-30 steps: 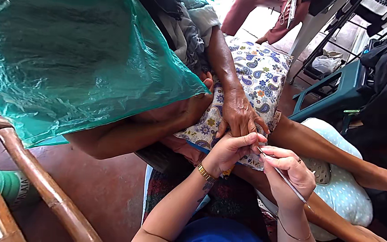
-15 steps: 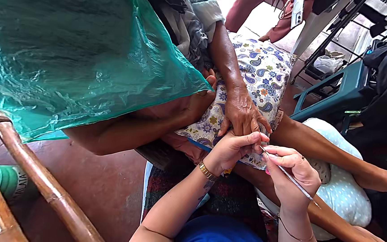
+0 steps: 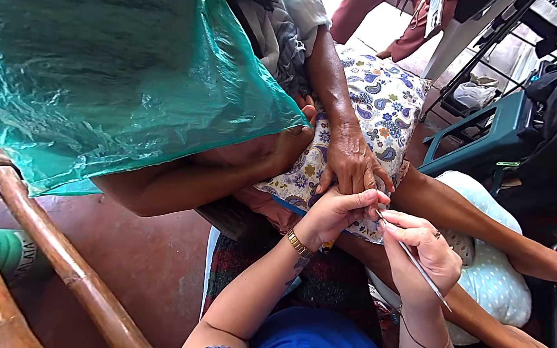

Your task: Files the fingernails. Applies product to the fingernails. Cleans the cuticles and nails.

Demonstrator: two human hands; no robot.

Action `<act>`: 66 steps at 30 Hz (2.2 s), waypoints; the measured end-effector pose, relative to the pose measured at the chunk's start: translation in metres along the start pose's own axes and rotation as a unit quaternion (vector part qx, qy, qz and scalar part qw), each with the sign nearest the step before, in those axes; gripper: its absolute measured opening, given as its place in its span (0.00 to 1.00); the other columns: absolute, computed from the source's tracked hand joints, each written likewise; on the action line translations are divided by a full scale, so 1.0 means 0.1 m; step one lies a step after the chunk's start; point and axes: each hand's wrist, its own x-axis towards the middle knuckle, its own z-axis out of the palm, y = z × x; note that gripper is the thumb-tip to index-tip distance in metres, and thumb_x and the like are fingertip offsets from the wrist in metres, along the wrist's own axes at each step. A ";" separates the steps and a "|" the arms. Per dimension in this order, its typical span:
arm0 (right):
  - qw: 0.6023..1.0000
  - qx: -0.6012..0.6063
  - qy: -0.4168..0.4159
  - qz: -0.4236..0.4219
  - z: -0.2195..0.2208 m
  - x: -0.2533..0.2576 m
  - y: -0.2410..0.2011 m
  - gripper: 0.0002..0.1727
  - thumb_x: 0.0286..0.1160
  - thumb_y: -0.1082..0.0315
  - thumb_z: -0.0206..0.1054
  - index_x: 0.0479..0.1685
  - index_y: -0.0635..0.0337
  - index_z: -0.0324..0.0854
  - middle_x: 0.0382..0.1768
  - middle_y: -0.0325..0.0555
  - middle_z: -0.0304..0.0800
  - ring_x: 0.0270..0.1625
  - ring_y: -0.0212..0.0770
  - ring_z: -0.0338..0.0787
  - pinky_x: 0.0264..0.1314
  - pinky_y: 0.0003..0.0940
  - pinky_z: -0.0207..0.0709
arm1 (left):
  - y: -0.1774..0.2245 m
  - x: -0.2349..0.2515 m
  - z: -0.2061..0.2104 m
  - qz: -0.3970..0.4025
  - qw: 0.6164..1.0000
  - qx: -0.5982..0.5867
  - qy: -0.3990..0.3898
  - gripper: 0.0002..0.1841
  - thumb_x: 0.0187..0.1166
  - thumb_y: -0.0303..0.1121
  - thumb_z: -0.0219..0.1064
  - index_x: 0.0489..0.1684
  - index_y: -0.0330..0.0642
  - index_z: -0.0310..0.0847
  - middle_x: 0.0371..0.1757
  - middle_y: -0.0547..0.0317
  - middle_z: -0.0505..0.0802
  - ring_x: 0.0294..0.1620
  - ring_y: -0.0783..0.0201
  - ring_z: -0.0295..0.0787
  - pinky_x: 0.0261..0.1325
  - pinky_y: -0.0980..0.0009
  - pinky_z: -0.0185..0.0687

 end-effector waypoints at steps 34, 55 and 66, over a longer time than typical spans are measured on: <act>0.995 -0.084 -0.007 -0.045 0.02 0.00 -0.03 0.06 0.68 0.80 0.69 0.26 0.63 0.85 0.41 0.48 0.96 0.56 0.36 0.95 0.62 0.24 0.87 | 0.00 0.01 0.01 0.007 1.000 0.008 0.006 0.10 0.81 0.21 0.59 0.37 0.34 0.89 0.31 0.55 0.93 0.33 0.71 0.91 0.48 0.76 0.88; 0.938 0.305 0.132 0.097 0.24 0.60 0.03 0.06 0.79 0.74 0.70 0.46 0.51 0.87 0.47 0.42 0.95 0.45 0.40 0.98 0.43 0.34 0.95 | 0.05 0.00 0.17 -0.027 0.993 0.043 0.106 0.07 0.83 0.23 0.62 0.35 0.34 0.85 0.25 0.55 0.92 0.26 0.69 0.91 0.41 0.75 0.90; 0.963 0.238 0.077 0.097 0.00 -0.13 0.17 0.09 0.70 0.78 0.75 0.43 0.53 0.89 0.48 0.48 0.96 0.52 0.44 0.98 0.51 0.34 0.94 | -0.01 0.01 -0.01 -0.008 1.000 0.012 0.011 0.10 0.82 0.26 0.59 0.32 0.38 0.86 0.26 0.56 0.91 0.28 0.69 0.90 0.42 0.75 0.89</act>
